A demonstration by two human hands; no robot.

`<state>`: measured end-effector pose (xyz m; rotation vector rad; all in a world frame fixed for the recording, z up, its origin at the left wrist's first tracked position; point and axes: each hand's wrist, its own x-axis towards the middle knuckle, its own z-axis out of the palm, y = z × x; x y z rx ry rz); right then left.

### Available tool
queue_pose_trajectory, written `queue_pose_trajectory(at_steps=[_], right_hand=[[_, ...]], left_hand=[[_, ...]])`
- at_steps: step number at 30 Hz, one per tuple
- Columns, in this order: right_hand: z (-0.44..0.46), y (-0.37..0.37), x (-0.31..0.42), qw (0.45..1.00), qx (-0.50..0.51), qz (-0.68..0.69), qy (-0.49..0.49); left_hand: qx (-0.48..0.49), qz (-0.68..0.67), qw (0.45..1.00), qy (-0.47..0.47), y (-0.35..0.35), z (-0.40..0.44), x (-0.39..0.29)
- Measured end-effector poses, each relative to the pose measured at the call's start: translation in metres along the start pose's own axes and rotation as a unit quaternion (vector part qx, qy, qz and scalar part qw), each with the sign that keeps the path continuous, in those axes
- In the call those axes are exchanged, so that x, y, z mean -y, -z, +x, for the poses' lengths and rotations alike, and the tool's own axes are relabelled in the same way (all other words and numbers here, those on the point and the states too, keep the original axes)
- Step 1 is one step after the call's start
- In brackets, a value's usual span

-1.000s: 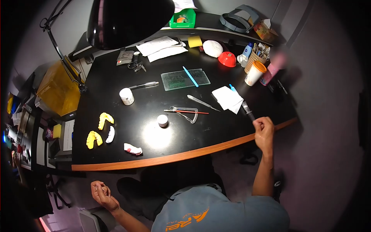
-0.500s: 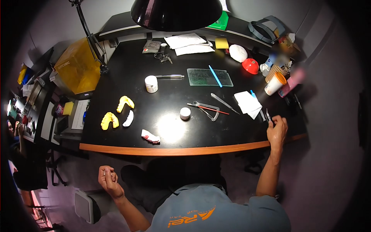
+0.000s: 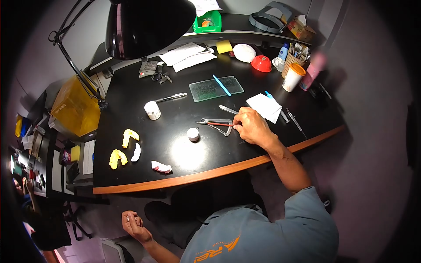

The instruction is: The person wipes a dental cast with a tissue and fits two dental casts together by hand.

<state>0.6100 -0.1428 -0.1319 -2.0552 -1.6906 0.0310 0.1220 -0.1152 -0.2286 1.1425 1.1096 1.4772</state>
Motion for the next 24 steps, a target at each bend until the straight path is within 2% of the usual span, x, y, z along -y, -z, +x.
queue_pose_trajectory(at_steps=[6,7,10,12,14,18,24], right_hand=[[-0.016,-0.007,-0.002,0.998,-0.069,-0.007,-0.002],[-0.019,-0.005,-0.003,0.994,-0.102,-0.013,0.023],[-0.037,0.034,-0.004,0.983,-0.152,0.074,-0.068],[-0.054,0.054,-0.023,0.970,-0.194,0.061,-0.135],[-0.068,0.060,-0.053,0.958,-0.255,-0.023,-0.126],[-0.078,0.046,-0.072,0.930,-0.246,-0.140,-0.236],[-0.075,0.023,-0.063,0.920,-0.207,-0.217,-0.253]], left_hand=[[0.006,0.015,1.000,0.003,-0.004,0.006,0.002],[0.011,0.021,1.000,0.000,-0.006,0.007,0.003],[0.021,0.048,0.998,-0.019,-0.016,0.006,-0.002],[0.027,0.060,0.998,-0.019,-0.014,0.006,-0.001],[0.037,0.057,0.998,-0.004,-0.008,0.008,0.009],[0.039,0.047,0.998,0.016,-0.016,0.010,0.015],[0.050,0.065,0.996,-0.018,-0.029,0.008,0.003]])
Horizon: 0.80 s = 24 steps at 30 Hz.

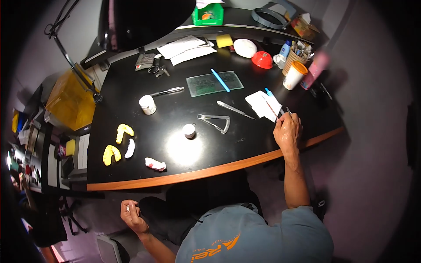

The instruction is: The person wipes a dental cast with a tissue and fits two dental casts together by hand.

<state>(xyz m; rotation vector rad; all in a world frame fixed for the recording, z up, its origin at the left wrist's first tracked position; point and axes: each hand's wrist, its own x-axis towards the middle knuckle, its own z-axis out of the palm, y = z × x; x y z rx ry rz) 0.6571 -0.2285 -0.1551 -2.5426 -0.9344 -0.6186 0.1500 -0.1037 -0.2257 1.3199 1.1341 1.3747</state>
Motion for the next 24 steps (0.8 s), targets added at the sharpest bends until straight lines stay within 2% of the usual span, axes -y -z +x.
queue_pose_trajectory(at_steps=[3,6,8,10,11,20,22,24], right_hand=[[0.004,0.003,0.013,0.999,-0.038,0.010,0.032],[0.015,-0.004,0.035,0.978,-0.014,0.162,0.132],[0.019,0.006,0.064,0.941,0.111,0.256,0.191],[0.022,0.003,0.090,0.908,0.184,0.297,0.231],[0.023,0.009,0.101,0.902,0.227,0.266,0.252],[0.042,-0.015,0.162,0.869,0.306,0.177,0.347],[0.053,-0.029,0.181,0.844,0.307,0.231,0.373],[0.062,-0.035,0.201,0.828,0.332,0.298,0.341]], left_hand=[[-0.007,0.004,1.000,0.010,0.010,-0.003,0.005],[-0.015,0.002,1.000,0.007,0.010,-0.005,0.010],[-0.015,0.006,1.000,0.002,0.010,-0.006,0.009],[-0.015,0.014,1.000,-0.002,0.010,-0.009,0.006],[-0.013,0.012,1.000,0.002,0.012,-0.010,0.005],[-0.047,-0.027,0.997,0.045,0.032,-0.024,0.007],[-0.044,-0.019,0.998,0.047,0.033,-0.025,0.006],[-0.043,-0.007,0.998,0.037,0.034,-0.026,0.003]])
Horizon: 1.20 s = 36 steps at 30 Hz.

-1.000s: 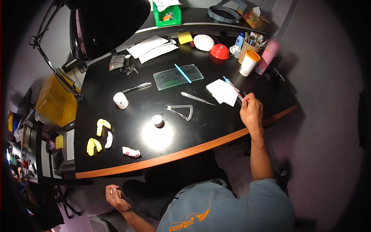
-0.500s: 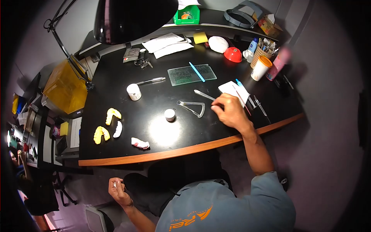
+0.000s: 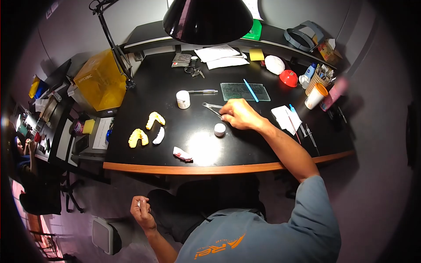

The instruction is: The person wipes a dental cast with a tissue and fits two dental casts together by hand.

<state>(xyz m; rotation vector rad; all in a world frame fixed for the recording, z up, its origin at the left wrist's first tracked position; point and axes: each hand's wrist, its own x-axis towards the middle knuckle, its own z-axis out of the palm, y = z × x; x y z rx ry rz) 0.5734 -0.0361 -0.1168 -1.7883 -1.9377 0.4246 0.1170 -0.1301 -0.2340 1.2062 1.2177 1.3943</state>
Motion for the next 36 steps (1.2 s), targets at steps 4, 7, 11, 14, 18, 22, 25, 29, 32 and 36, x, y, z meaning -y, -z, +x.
queue_pose_trajectory(at_steps=[4,7,11,14,18,22,25,29,32,36], right_hand=[[0.010,-0.002,0.010,0.997,-0.055,0.002,0.059],[-0.007,0.006,0.027,0.993,0.027,0.043,0.104],[-0.021,0.002,0.041,0.986,0.116,-0.032,0.113],[-0.007,-0.009,0.053,0.991,0.105,-0.045,0.063],[0.027,-0.043,0.051,0.996,-0.033,0.005,0.088],[0.058,-0.058,0.063,0.995,-0.080,0.031,0.052],[0.073,-0.071,0.056,0.988,-0.130,0.012,0.085],[0.043,-0.043,0.066,0.989,-0.131,-0.027,0.061],[-0.015,0.001,0.087,0.994,-0.040,0.080,0.059],[-0.108,-0.003,0.121,0.969,0.078,0.164,0.165]], left_hand=[[-0.023,0.013,1.000,-0.015,0.002,-0.002,-0.004],[-0.025,0.001,1.000,0.004,0.003,-0.001,-0.002],[0.007,0.003,1.000,0.010,0.001,0.005,0.003],[0.035,0.016,0.999,-0.008,-0.006,0.008,-0.003],[0.044,0.004,0.999,-0.007,-0.011,0.003,-0.008],[0.032,-0.002,0.999,0.002,-0.011,-0.005,-0.010],[0.037,-0.010,0.999,0.001,-0.012,-0.006,-0.012],[0.107,-0.074,0.991,0.011,-0.022,-0.012,-0.027],[0.204,-0.101,0.973,0.028,-0.033,-0.017,-0.028],[0.396,-0.161,0.904,0.011,-0.085,-0.022,-0.039]])
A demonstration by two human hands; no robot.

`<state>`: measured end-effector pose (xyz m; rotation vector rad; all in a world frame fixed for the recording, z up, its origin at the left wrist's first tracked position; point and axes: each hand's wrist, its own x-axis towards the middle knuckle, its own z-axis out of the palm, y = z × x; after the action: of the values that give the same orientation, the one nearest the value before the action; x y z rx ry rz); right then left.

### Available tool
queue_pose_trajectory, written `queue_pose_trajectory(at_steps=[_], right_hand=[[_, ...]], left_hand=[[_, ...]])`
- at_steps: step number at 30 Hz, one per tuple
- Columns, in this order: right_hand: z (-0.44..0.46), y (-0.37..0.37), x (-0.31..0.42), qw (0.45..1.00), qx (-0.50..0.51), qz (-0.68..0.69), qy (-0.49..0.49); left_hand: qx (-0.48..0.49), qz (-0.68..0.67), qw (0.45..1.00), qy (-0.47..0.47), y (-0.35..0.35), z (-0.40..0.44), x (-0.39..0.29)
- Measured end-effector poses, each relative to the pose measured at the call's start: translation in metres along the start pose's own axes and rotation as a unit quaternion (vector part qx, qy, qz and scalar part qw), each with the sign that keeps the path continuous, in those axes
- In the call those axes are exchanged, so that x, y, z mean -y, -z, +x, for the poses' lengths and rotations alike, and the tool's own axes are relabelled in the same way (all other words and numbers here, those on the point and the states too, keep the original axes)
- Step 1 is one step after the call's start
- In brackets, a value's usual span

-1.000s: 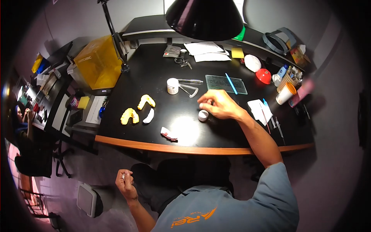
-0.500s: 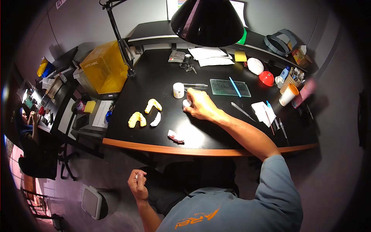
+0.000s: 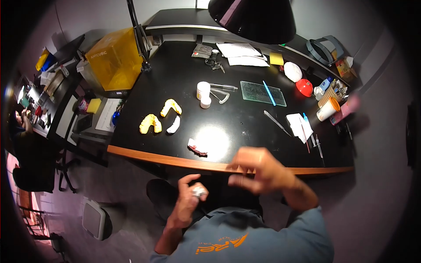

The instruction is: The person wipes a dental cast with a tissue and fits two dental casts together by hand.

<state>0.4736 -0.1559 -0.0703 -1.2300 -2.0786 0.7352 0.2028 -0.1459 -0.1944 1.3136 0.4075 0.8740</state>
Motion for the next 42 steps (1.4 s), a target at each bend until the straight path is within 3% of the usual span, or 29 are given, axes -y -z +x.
queue_pose_trajectory(at_steps=[2,4,7,10,12,16,18,20,23,28,37,42], right_hand=[[-0.021,-0.031,0.012,0.998,0.003,-0.032,0.055],[-0.033,-0.053,0.023,0.999,0.003,-0.035,-0.007],[-0.044,-0.068,0.008,0.993,-0.072,-0.085,0.032],[-0.047,-0.066,0.000,0.997,-0.050,-0.049,0.046],[-0.045,-0.051,-0.005,0.997,-0.076,-0.008,0.017],[-0.019,-0.013,-0.040,0.939,-0.307,-0.154,-0.019],[-0.018,0.005,-0.060,0.888,-0.366,-0.252,-0.118],[-0.016,0.022,-0.084,0.871,-0.390,-0.273,-0.121],[0.001,0.044,-0.102,0.885,-0.369,-0.256,-0.120],[0.030,0.059,-0.150,0.904,-0.235,-0.322,-0.157],[0.040,0.032,-0.152,0.951,-0.197,-0.236,-0.027],[0.031,0.038,-0.144,0.962,-0.110,-0.250,0.007]], left_hand=[[0.079,-0.016,0.996,0.030,-0.021,0.016,0.011],[0.130,0.016,0.989,0.063,-0.037,0.025,-0.001],[0.085,0.045,0.995,-0.007,-0.053,0.032,0.010],[0.163,0.105,0.978,0.075,-0.036,0.030,-0.002],[0.158,0.106,0.977,0.097,-0.030,0.026,-0.011],[0.128,0.154,0.970,0.134,-0.009,0.015,-0.016],[0.097,0.204,0.962,0.154,0.009,0.003,-0.005],[0.056,0.244,0.956,0.153,0.028,-0.015,0.010],[-0.020,0.226,0.955,0.191,0.051,-0.034,0.013],[-0.083,0.263,0.945,0.173,0.065,-0.034,0.004],[-0.043,0.268,0.943,0.190,0.060,-0.031,0.017],[-0.012,0.282,0.937,0.208,0.053,-0.021,0.010]])
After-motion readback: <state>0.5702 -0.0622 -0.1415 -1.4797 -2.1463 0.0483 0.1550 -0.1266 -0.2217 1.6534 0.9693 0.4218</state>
